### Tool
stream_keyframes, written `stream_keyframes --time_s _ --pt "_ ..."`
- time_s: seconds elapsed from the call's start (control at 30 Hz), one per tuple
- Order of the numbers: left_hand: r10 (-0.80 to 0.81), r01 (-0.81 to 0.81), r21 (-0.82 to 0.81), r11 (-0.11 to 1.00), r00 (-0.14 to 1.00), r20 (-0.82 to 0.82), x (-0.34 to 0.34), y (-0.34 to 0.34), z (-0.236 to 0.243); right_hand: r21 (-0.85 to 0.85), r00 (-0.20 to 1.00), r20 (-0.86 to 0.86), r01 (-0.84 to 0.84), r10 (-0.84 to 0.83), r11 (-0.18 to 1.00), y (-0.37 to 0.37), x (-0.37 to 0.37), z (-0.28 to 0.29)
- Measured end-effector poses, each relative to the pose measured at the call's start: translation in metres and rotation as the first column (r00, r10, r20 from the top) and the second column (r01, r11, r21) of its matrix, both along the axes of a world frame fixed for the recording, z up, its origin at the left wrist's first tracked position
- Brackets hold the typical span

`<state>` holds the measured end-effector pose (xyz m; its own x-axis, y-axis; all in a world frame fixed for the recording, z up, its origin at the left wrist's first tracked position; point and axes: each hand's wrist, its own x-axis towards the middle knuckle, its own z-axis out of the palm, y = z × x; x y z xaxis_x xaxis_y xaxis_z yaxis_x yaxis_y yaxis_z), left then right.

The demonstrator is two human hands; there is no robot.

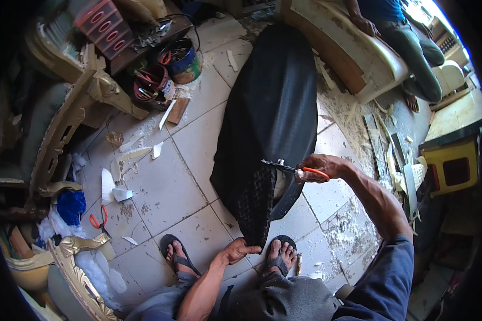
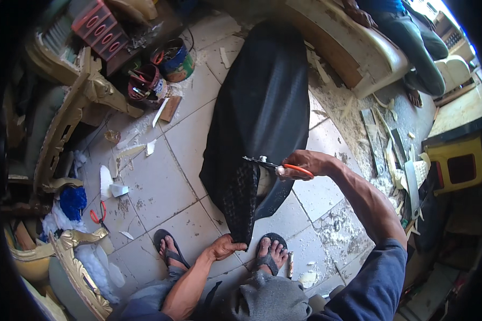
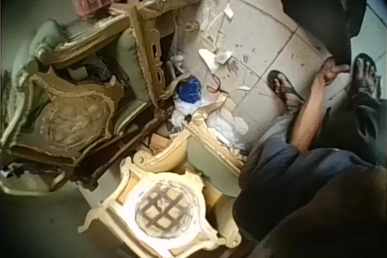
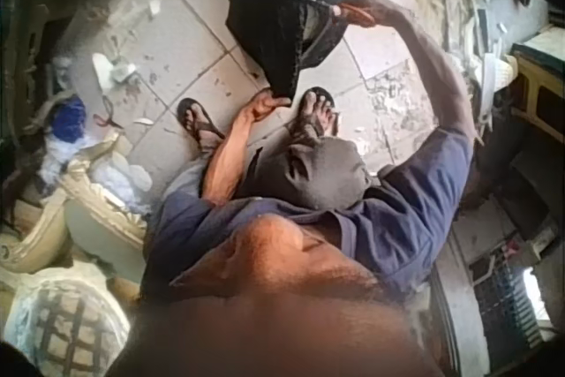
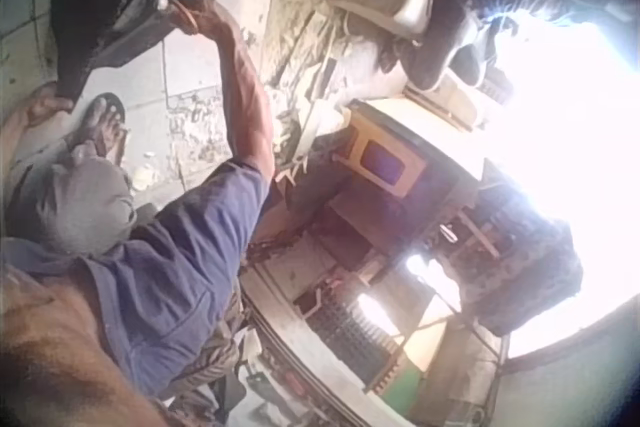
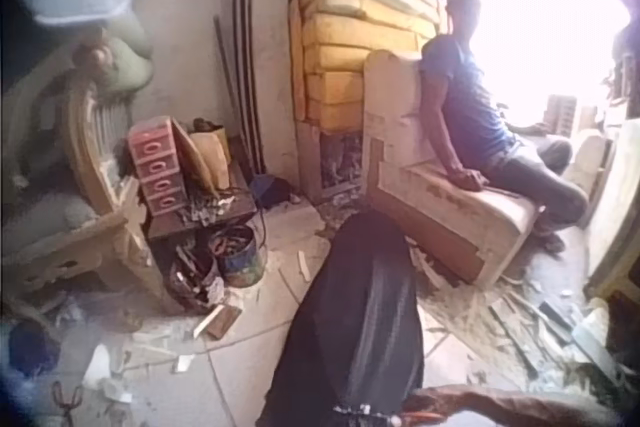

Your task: The person fits a black cover over a foam seat cushion, smoothing it by hand and trimming the excess material with scissors.

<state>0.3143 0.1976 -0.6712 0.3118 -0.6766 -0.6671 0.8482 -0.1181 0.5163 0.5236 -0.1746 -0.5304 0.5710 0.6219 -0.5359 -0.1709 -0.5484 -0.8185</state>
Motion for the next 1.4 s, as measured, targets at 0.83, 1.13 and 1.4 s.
stream_keyframes --time_s 0.83,1.13,1.4 --pt "0.002 -0.018 -0.192 0.981 0.997 -0.082 0.001 0.012 -0.011 -0.325 0.926 -0.087 -0.375 0.367 0.868 0.028 0.068 0.03" --pt "-0.049 0.042 -0.195 0.98 0.998 -0.035 0.0 0.023 -0.008 -0.439 0.858 -0.248 -0.513 0.449 0.738 0.079 0.097 0.065" --pt "-0.162 0.167 -0.12 0.979 0.985 0.051 0.009 0.039 0.002 -0.392 0.796 -0.415 -0.593 0.441 0.703 0.107 0.114 0.056"
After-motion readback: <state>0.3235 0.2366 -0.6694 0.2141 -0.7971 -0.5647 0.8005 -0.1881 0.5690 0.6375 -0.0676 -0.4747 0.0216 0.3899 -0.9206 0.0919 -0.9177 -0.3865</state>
